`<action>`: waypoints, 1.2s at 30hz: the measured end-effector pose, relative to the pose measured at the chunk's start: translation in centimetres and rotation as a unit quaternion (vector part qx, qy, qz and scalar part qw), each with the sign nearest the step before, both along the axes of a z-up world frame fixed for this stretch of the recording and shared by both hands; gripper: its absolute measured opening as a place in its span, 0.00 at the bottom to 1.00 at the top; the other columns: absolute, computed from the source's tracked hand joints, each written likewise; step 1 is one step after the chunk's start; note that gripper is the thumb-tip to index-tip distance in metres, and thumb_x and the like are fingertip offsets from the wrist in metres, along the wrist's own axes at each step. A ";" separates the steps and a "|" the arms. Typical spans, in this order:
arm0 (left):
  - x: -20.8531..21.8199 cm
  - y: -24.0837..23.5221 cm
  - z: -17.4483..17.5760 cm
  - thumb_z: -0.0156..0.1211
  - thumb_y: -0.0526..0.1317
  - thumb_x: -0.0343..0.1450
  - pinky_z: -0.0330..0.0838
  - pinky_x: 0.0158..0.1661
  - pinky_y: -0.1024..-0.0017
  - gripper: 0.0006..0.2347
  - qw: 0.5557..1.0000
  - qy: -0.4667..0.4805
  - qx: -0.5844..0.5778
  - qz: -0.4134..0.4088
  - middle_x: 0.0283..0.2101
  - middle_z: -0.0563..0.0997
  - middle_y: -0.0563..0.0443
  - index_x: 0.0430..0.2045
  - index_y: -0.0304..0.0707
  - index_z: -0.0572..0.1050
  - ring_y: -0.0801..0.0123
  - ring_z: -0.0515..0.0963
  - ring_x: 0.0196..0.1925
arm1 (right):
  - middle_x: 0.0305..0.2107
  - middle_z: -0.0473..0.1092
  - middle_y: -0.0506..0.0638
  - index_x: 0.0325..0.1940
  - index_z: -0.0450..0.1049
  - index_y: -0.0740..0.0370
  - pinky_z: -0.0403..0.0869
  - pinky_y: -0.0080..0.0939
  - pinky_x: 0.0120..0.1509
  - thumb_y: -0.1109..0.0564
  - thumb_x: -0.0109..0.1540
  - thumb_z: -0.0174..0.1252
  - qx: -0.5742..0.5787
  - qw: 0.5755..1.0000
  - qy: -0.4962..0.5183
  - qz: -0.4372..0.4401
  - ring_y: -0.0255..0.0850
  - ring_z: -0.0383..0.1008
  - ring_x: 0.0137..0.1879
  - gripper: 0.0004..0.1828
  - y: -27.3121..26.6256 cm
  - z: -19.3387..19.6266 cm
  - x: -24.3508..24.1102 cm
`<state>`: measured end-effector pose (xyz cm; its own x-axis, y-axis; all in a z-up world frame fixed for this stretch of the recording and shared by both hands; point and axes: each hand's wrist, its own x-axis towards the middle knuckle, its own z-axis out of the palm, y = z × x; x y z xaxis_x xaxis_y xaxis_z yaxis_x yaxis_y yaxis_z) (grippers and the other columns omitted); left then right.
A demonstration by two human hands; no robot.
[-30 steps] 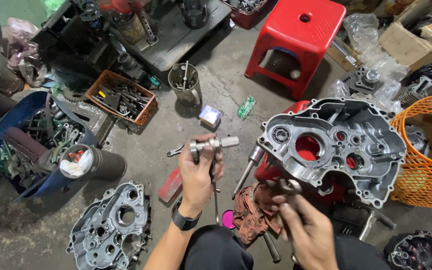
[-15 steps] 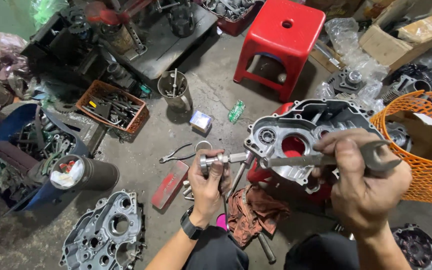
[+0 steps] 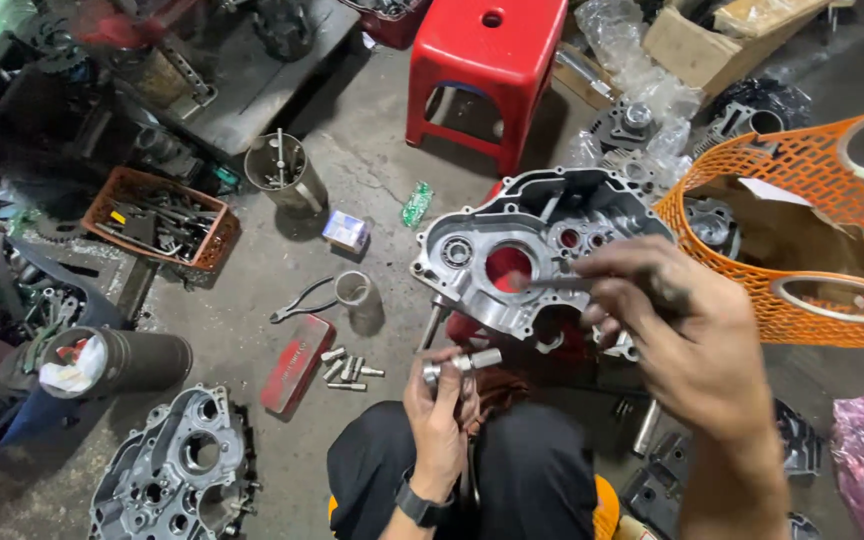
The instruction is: The person sits on the workshop floor with a motorcycle engine crankcase on their lap. They use a wrench on the casing, then fit a metal bearing driver into the bearing bore and strike it with a hammer to drive out a bearing, then handle the removed bearing and small fasteners.
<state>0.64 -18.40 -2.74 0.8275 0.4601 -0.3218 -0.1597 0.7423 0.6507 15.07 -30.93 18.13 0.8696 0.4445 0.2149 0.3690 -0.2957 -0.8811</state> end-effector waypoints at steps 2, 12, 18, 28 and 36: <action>0.4 -0.9 -2.0 0.59 0.44 0.74 0.51 0.18 0.80 0.13 1.000 0.014 0.014 0.018 0.24 0.71 0.55 0.46 0.34 0.72 0.81 0.61 0.18 | 0.36 0.76 0.51 0.44 0.76 0.71 0.77 0.33 0.41 0.65 0.62 0.56 0.065 0.992 0.105 0.030 0.34 0.78 0.38 0.08 -1.1 0.7 0.6; 0.2 -3.6 -3.5 0.60 0.44 0.74 0.54 0.20 0.79 0.14 0.995 0.088 0.044 -0.024 0.27 0.76 0.54 0.45 0.29 0.74 0.80 0.64 0.19 | 0.30 0.73 0.49 0.45 0.69 0.68 0.72 0.31 0.36 0.61 0.72 0.52 0.100 0.990 0.090 -0.050 0.32 0.72 0.34 0.06 -4.5 -8.4 1.4; -0.6 -3.4 -2.9 0.61 0.45 0.73 0.55 0.21 0.79 0.16 0.996 0.069 0.058 0.007 0.26 0.76 0.53 0.46 0.30 0.74 0.80 0.66 0.20 | 0.24 0.74 0.46 0.41 0.71 0.66 0.70 0.32 0.31 0.59 0.69 0.54 0.016 0.993 0.115 -0.035 0.30 0.69 0.27 0.07 -2.0 -8.5 2.2; -0.9 -4.0 -2.7 0.61 0.44 0.74 0.55 0.22 0.81 0.13 0.993 0.068 0.092 0.015 0.24 0.71 0.59 0.43 0.32 0.74 0.83 0.64 0.21 | 0.23 0.76 0.47 0.41 0.72 0.67 0.75 0.34 0.32 0.60 0.66 0.56 -0.064 0.995 0.033 0.075 0.31 0.78 0.28 0.06 1.0 -6.0 -0.6; -1.0 -4.6 -2.7 0.56 0.43 0.77 0.54 0.21 0.82 0.10 0.987 0.066 0.145 0.022 0.23 0.68 0.61 0.41 0.34 0.74 0.85 0.61 0.21 | 0.20 0.74 0.49 0.48 0.70 0.67 0.73 0.35 0.31 0.63 0.67 0.54 -0.062 0.997 0.006 0.054 0.33 0.76 0.25 0.06 1.2 -6.2 -1.4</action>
<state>-0.31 -23.01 -5.44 0.7642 0.5829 -0.2762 -0.0865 0.5169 0.8517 13.71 -29.76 11.96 0.8172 0.5586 0.1420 0.3939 -0.3612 -0.8452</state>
